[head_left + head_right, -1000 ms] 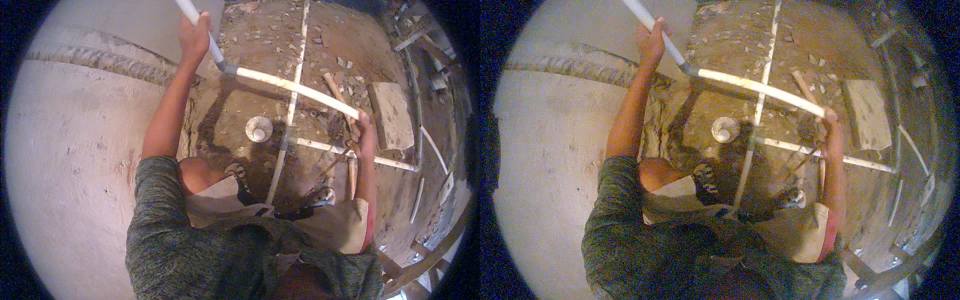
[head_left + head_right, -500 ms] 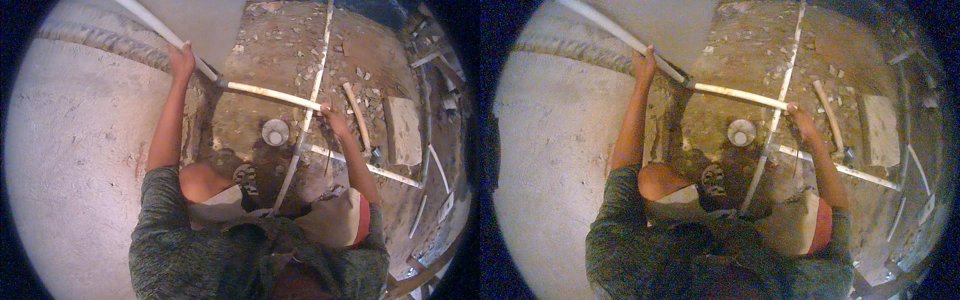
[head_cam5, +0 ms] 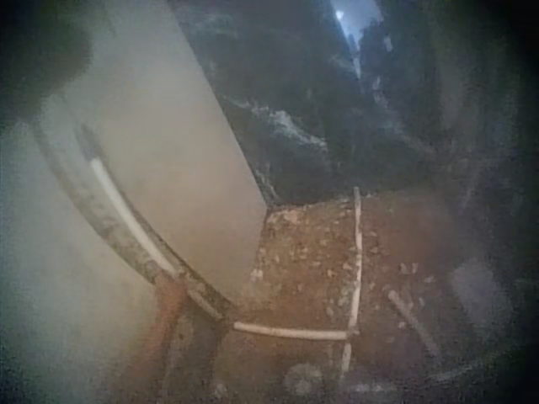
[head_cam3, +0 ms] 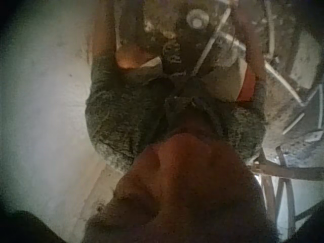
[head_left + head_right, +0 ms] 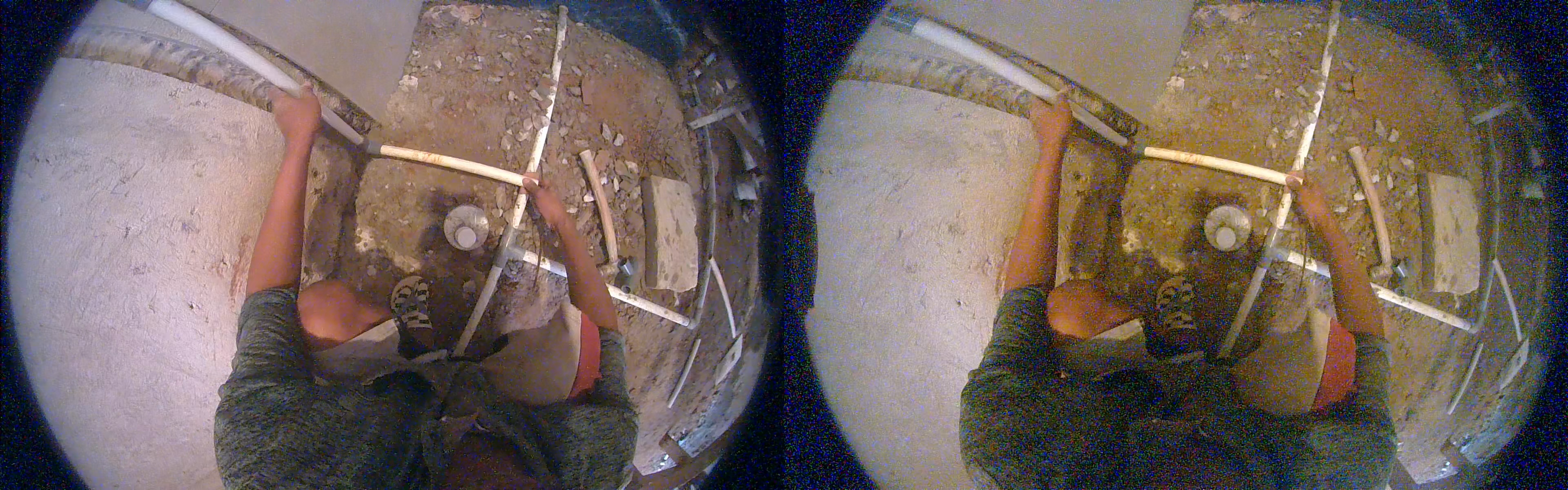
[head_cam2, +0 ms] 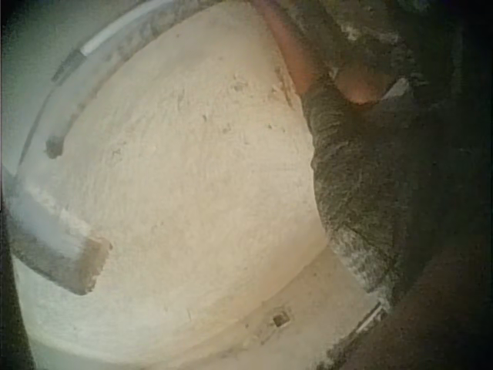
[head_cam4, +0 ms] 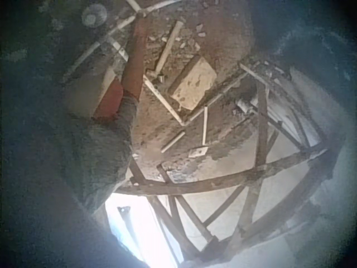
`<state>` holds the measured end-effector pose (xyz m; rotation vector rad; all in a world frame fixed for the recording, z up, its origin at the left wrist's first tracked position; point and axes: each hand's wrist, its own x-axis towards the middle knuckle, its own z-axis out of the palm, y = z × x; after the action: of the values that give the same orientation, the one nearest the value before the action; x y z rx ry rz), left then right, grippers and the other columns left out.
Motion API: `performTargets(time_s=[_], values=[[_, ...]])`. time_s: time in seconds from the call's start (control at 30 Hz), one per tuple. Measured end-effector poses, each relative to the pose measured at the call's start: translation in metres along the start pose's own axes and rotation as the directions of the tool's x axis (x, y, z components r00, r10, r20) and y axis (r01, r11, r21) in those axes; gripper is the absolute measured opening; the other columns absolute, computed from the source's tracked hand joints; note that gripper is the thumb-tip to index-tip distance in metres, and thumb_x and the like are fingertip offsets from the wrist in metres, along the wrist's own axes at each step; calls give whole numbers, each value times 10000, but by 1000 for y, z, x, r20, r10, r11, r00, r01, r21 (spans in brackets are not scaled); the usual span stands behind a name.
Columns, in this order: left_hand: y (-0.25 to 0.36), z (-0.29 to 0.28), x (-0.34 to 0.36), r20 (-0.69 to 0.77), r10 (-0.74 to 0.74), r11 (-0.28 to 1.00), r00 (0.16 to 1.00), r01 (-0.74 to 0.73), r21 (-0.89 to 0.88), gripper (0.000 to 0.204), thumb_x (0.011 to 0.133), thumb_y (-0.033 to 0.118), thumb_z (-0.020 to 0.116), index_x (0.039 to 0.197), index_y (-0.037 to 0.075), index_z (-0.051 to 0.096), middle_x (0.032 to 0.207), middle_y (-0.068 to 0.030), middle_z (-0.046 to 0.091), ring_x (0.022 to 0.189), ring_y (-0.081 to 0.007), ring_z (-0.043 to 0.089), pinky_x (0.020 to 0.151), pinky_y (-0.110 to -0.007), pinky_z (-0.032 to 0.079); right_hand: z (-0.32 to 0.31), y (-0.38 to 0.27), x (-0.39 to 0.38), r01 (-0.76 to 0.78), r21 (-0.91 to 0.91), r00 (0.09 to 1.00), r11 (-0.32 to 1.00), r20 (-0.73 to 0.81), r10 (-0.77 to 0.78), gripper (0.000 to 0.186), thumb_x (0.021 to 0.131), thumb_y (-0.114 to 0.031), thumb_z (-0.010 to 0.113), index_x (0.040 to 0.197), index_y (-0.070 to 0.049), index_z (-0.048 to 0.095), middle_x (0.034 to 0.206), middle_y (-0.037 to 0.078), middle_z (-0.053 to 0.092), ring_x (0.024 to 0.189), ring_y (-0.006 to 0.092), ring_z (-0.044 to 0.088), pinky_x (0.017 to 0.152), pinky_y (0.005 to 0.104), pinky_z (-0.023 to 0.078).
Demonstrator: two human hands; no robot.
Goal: The person joins two pipes using a plastic fitting, applies adhesive from a bottle, and then places the assembled pipe into a channel in the wall.
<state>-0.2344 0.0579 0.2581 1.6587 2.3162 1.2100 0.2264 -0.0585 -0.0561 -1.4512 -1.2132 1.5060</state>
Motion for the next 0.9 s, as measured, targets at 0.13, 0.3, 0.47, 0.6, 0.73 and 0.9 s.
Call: performTargets(time_s=[0.13,0.3,0.47,0.6,0.73,0.9], values=[[-28,-13,-1,-123,105,955,987,-65,289,738,838,255,729,1314,-187,379,1304,-375,489,1230,-490,493,1069,-473,382,23,-25,-3,22,-102,999,995,-26,-25,414,967,-330,650,1233,-14,620,964,47,665,913,146,596,860,295,469],[-11,-15,-17,-86,197,963,977,-176,205,818,834,249,731,1378,-185,301,1305,-362,432,1240,-495,425,1099,-481,343,29,-45,-8,15,-200,998,980,-58,-27,397,934,-347,690,1168,-29,658,946,48,678,889,163,606,843,313,483],[29,-26,-29,-247,497,826,832,-367,427,778,796,197,727,1380,-135,336,1368,-357,329,1284,-507,336,1111,-522,308,28,-60,-5,71,-377,997,923,-12,-81,473,915,-409,691,1211,-42,654,1046,145,712,995,272,653,897,381,492],[39,-35,-13,-272,568,795,777,-433,424,723,758,146,719,1380,-39,402,1354,-363,342,1261,-490,365,1095,-544,307,23,-63,-9,155,-520,987,840,51,-151,541,900,-471,678,1249,-59,642,1103,231,695,1049,374,660,916,434,497],[37,-34,-11,-77,699,580,711,-501,642,454,796,165,671,1222,35,580,1297,-284,474,1260,-446,419,1063,-555,326,16,-81,-7,150,-630,987,762,142,-76,531,913,-494,643,1293,-123,614,1052,251,688,984,418,665,857,468,513],[21,-34,-17,381,633,198,674,-617,762,269,865,212,590,1063,82,716,1251,-141,586,1283,-354,460,1083,-586,284,12,-60,-8,69,-735,998,675,45,-53,530,917,-530,610,1297,-160,613,992,231,695,931,414,671,820,500,508]])
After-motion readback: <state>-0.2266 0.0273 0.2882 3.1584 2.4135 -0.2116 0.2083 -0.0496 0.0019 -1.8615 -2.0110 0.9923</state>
